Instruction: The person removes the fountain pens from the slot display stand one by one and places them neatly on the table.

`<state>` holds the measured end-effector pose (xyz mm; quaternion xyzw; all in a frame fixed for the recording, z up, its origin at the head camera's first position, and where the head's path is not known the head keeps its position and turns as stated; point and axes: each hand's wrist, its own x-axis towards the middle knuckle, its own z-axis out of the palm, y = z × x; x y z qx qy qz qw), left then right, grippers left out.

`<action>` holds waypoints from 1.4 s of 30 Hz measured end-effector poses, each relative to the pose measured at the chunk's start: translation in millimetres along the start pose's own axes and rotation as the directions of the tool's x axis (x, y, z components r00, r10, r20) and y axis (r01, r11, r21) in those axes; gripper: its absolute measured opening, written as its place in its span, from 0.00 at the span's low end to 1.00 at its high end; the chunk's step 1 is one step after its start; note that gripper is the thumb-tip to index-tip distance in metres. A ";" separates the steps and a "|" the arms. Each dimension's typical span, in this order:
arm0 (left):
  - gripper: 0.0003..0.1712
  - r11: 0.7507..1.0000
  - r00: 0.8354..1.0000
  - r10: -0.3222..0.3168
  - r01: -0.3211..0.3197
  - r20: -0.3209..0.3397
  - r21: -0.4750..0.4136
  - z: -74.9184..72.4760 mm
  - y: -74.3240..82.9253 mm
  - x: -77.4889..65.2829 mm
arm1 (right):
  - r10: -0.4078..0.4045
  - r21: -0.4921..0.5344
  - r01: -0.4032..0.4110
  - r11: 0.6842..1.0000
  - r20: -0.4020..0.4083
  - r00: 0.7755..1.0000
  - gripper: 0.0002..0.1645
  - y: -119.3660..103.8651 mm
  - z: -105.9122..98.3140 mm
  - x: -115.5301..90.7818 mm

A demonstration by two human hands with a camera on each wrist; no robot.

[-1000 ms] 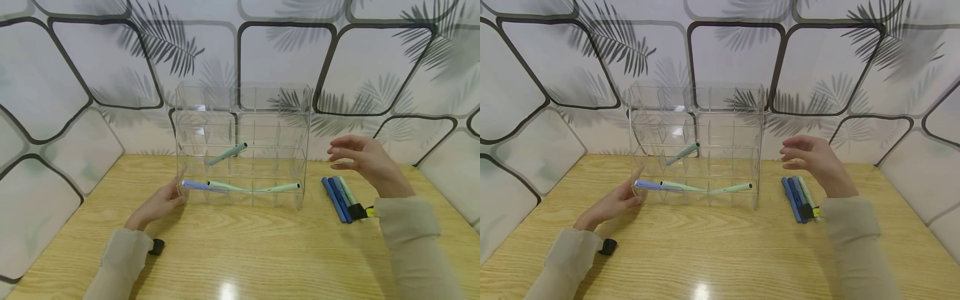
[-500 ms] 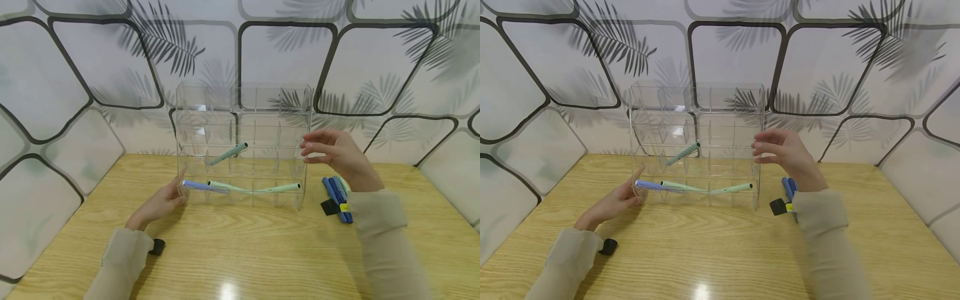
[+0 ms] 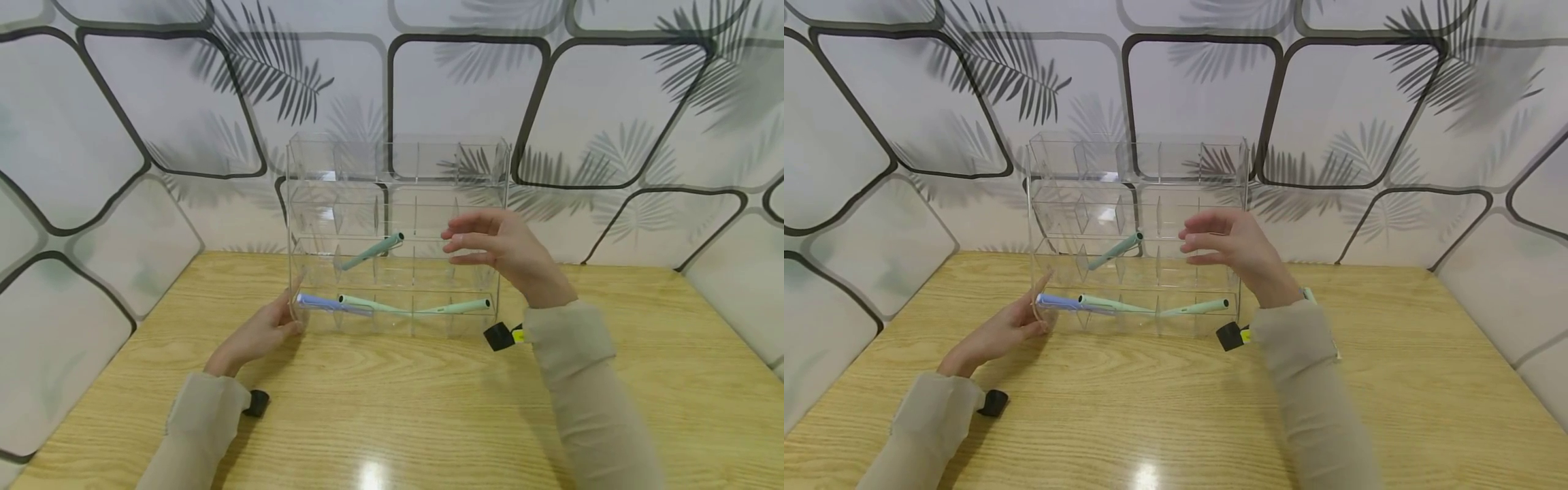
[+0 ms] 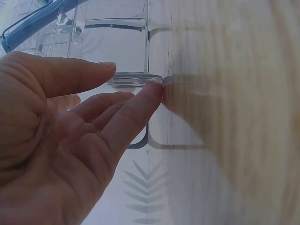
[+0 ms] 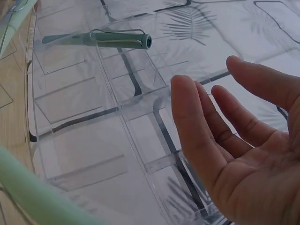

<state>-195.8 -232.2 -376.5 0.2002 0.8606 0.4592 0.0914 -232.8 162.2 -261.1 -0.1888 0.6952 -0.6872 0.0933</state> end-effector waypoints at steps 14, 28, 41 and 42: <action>0.49 1.000 1.000 0.004 -0.004 0.005 0.005 -0.9 -0.1 0.5 | 0.024 0.009 -0.024 1.000 0.021 0.999 0.21 4.5 26.0 14.9; 0.49 1.000 1.000 0.002 -0.002 0.009 -0.021 0.0 2.0 -0.4 | 0.095 0.024 -0.097 0.995 0.049 0.994 0.24 15.4 47.3 26.2; 0.50 1.000 1.000 -0.010 0.011 0.011 -0.017 -0.6 0.8 -0.5 | 0.123 0.005 -0.123 0.992 0.070 0.990 0.23 18.8 61.0 41.5; 0.50 1.000 1.000 -0.008 0.008 0.010 -0.014 -0.5 0.9 -0.6 | 0.124 0.002 -0.125 0.992 0.072 0.990 0.23 18.9 62.3 42.3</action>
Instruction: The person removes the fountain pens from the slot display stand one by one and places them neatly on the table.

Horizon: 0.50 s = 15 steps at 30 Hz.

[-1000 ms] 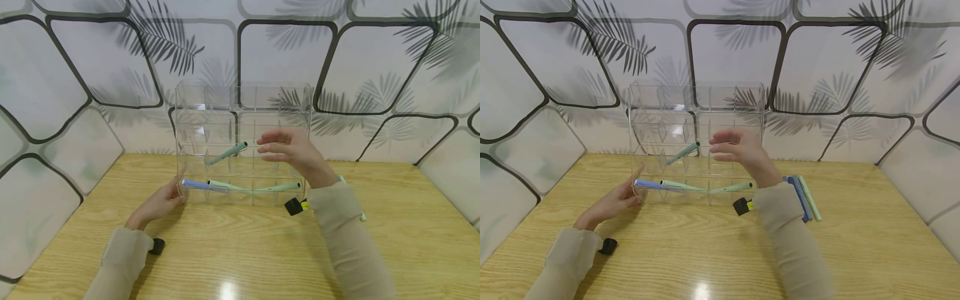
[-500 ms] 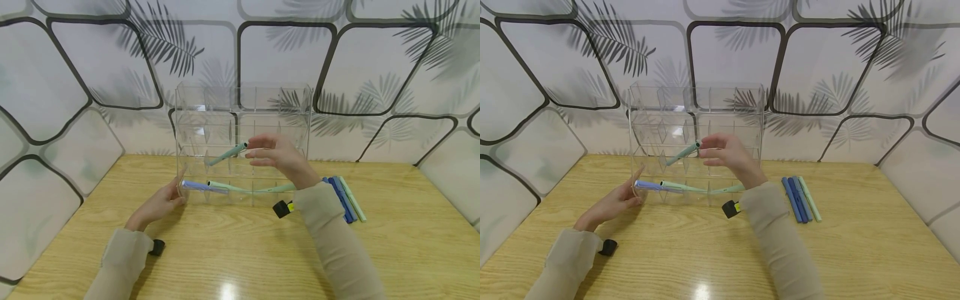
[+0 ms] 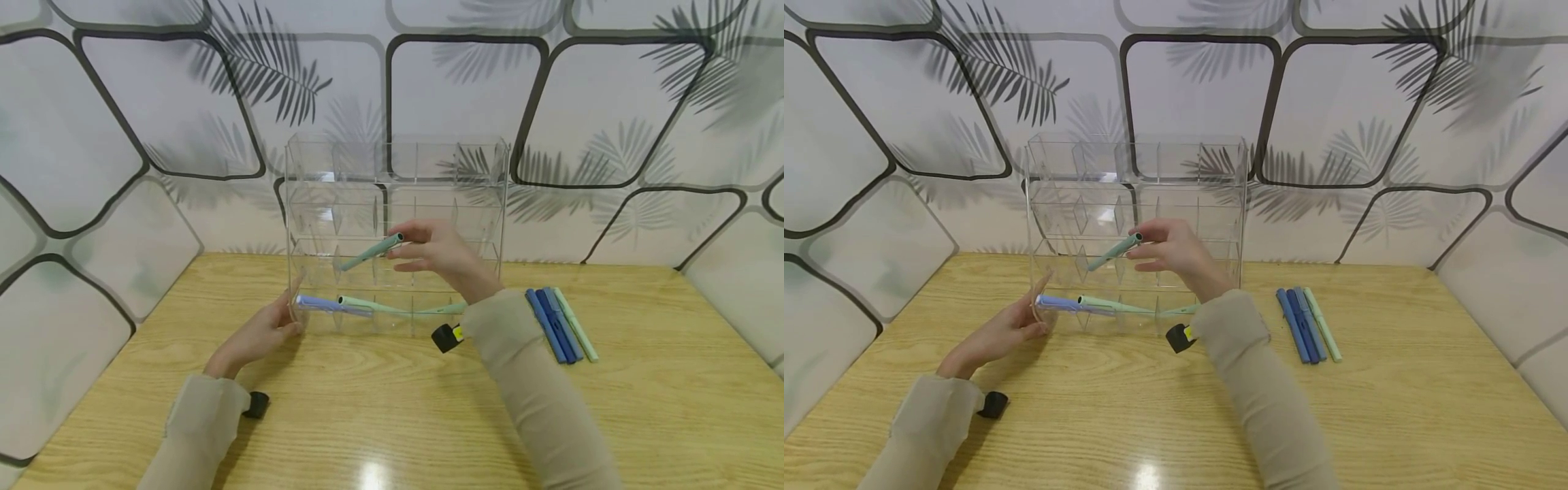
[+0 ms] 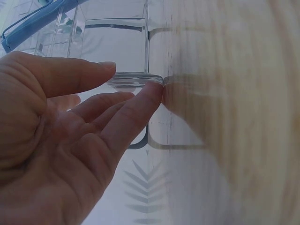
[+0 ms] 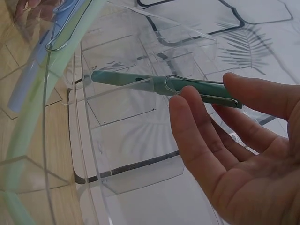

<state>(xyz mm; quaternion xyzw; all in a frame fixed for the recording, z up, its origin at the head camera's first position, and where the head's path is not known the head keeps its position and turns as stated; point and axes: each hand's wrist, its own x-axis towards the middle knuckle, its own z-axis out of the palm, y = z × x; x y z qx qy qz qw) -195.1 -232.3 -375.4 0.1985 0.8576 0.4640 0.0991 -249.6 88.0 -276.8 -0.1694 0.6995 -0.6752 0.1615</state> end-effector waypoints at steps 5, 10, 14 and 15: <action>0.50 1.000 1.000 0.005 -0.005 -0.002 -0.003 1.0 1.3 -0.3 | 0.008 0.000 -0.008 1.000 -0.004 1.000 0.23 0.4 5.3 3.1; 0.50 1.000 1.000 0.005 -0.005 -0.004 -0.005 0.7 1.0 -0.5 | -0.008 0.009 0.008 1.000 -0.021 1.000 0.20 0.3 8.0 3.5; 0.50 1.000 1.000 -0.001 0.001 0.003 -0.011 0.4 0.0 -0.4 | -0.030 0.039 0.031 0.999 -0.037 0.999 0.18 0.4 8.4 3.2; 0.50 1.000 1.000 -0.002 0.002 0.004 -0.014 0.4 -0.2 -0.3 | -0.032 0.052 0.034 0.998 -0.044 0.999 0.17 0.4 8.4 3.1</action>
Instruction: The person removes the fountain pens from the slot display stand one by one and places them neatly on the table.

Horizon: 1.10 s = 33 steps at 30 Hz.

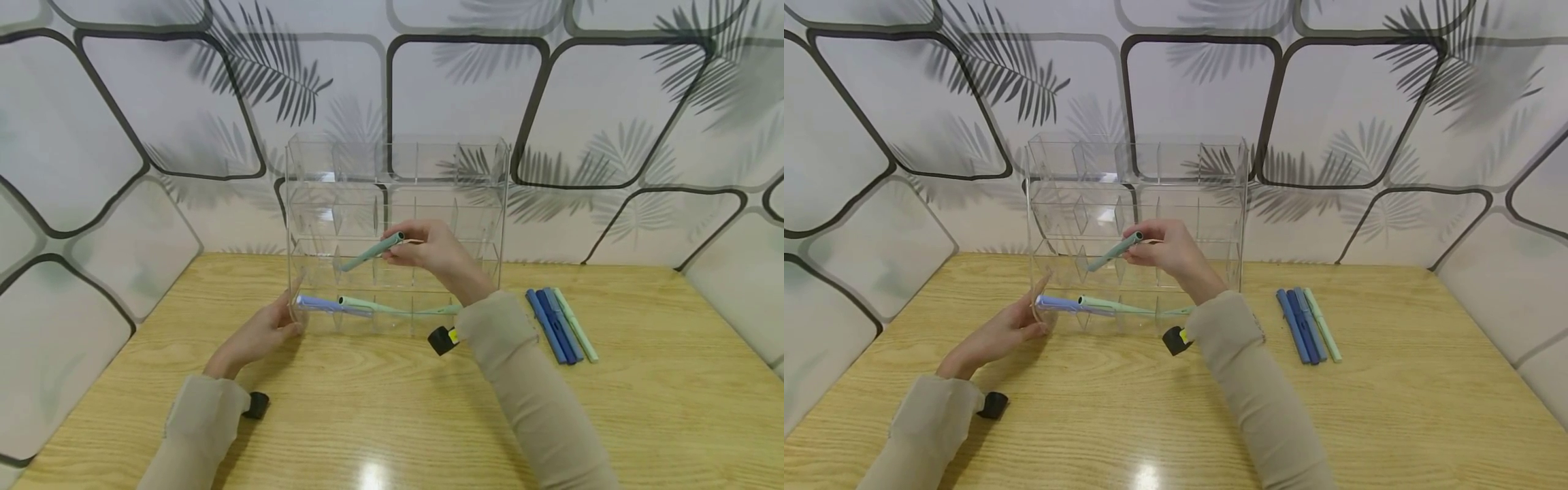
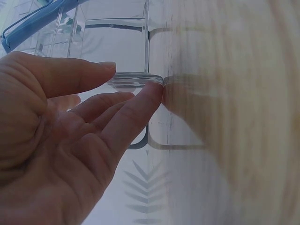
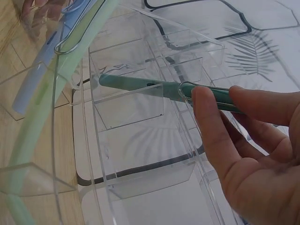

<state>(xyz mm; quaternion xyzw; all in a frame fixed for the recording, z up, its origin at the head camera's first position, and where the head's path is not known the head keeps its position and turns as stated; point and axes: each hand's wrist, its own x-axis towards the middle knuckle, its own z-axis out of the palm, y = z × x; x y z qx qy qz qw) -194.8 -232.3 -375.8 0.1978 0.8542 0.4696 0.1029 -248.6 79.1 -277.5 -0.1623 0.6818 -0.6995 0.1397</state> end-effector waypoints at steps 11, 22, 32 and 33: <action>0.49 1.000 1.000 0.012 -0.012 -0.007 0.003 0.5 0.0 1.0 | -0.099 0.045 0.101 0.994 -0.052 0.994 0.10 -0.2 -2.7 -0.6; 0.51 1.000 1.000 0.009 -0.009 -0.005 0.006 0.4 -0.7 0.6 | -0.115 0.090 0.127 0.988 -0.123 0.986 0.13 -9.4 -10.8 -10.2; 0.50 1.000 1.000 0.003 -0.003 -0.006 0.001 0.9 0.8 -0.3 | -0.168 0.163 0.208 0.964 -0.227 0.959 0.06 -16.2 -30.0 -20.1; 0.51 1.000 1.000 0.001 -0.001 -0.003 -0.004 0.8 0.6 -0.3 | -0.169 0.172 0.211 0.962 -0.231 0.958 0.05 -17.1 -32.2 -21.2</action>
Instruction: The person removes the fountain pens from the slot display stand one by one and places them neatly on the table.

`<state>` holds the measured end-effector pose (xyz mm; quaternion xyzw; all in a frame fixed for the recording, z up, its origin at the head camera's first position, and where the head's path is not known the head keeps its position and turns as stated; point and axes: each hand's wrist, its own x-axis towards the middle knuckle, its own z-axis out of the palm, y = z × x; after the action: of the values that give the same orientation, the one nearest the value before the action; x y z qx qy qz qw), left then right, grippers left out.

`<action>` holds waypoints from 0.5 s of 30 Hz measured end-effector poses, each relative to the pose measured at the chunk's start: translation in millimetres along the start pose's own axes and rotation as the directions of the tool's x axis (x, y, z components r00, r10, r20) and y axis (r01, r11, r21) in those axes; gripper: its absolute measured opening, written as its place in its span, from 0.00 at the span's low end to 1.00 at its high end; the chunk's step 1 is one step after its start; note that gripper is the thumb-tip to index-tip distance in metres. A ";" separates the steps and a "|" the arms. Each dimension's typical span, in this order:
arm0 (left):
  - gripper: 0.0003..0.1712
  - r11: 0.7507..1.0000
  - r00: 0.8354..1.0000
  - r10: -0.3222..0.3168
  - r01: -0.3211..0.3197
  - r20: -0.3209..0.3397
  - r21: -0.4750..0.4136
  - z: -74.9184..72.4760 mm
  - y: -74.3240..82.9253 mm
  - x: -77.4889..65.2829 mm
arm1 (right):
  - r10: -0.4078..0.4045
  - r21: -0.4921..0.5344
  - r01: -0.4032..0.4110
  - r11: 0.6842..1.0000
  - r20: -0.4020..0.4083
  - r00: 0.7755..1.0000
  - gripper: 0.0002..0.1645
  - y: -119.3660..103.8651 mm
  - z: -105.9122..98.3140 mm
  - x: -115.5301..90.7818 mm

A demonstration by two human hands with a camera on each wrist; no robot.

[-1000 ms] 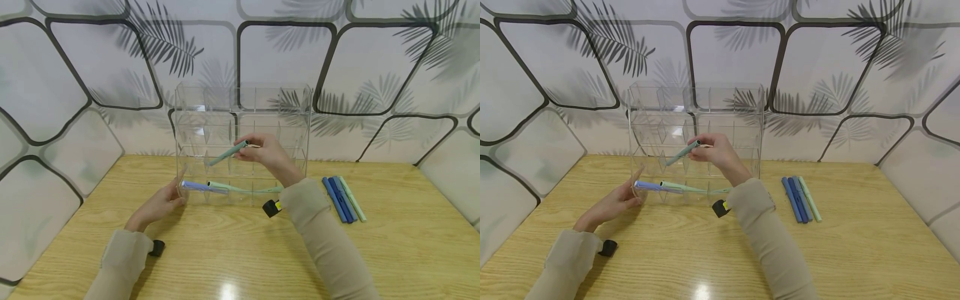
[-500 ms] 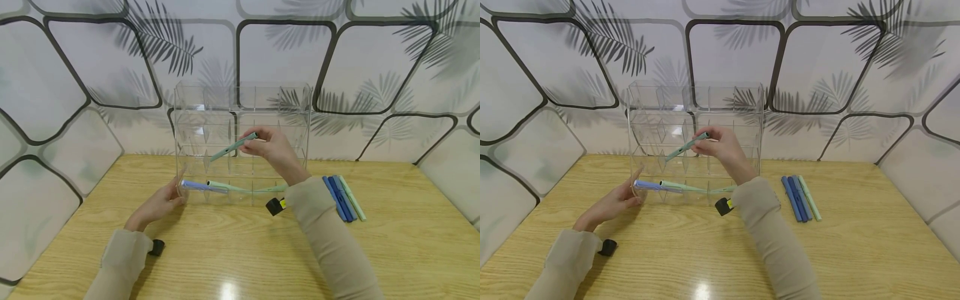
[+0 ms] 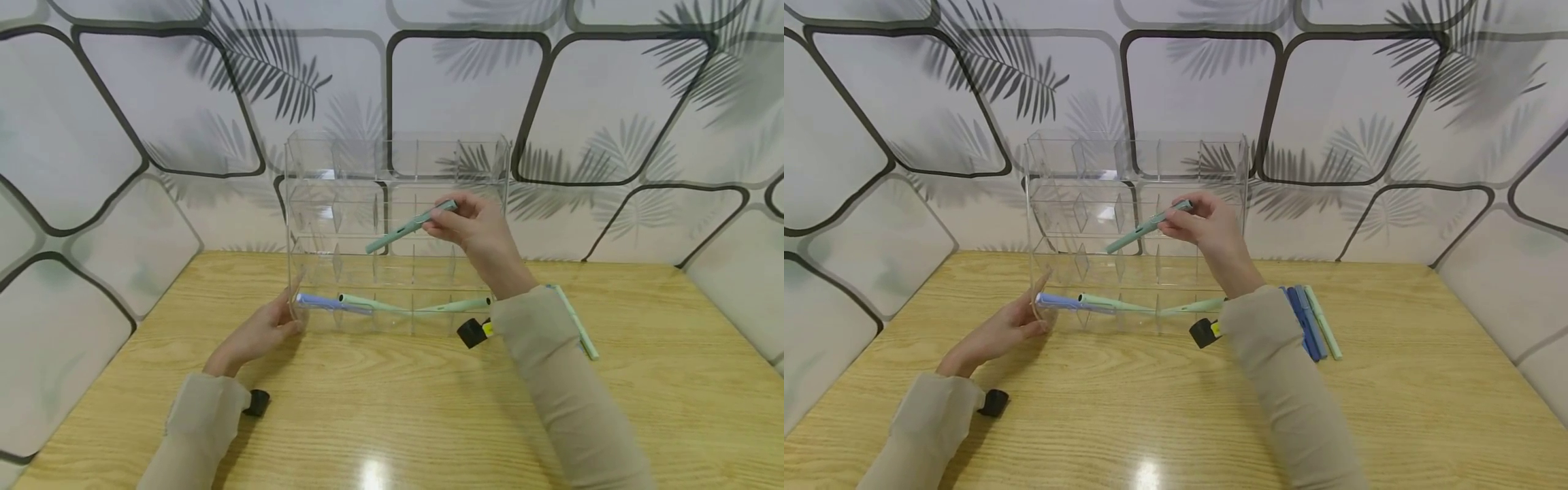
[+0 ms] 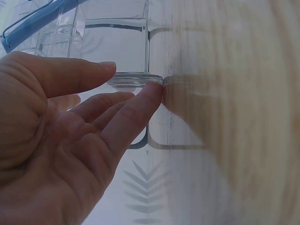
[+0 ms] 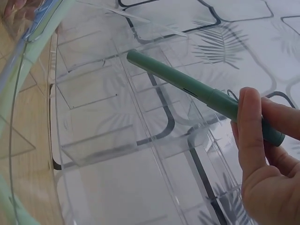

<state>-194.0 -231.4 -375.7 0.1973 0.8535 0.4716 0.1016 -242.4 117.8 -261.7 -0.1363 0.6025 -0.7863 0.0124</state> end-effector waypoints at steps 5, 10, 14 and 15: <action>0.51 1.000 1.000 0.011 -0.011 -0.003 -0.003 -0.6 -0.9 0.6 | 0.000 0.019 0.000 1.000 -0.028 1.000 0.05 -8.8 -7.8 -3.1; 0.51 1.000 1.000 0.018 -0.018 -0.004 0.003 -1.2 -1.6 0.5 | -0.012 0.064 0.015 0.998 -0.053 0.999 0.04 -14.2 -14.9 -7.0; 0.51 1.000 1.000 0.011 -0.011 0.001 0.002 -1.2 -1.9 0.5 | -0.033 0.067 0.037 0.997 -0.066 0.997 0.02 -15.6 -22.8 -11.6; 0.51 1.000 1.000 0.010 -0.010 0.001 0.004 -1.1 -2.1 0.5 | -0.039 0.058 0.043 0.997 -0.066 0.997 0.02 -15.8 -25.2 -12.8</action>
<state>-195.4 -233.1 -376.9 0.2021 0.8533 0.4704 0.0993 -233.5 148.3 -255.2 -0.1226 0.5758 -0.8081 -0.0191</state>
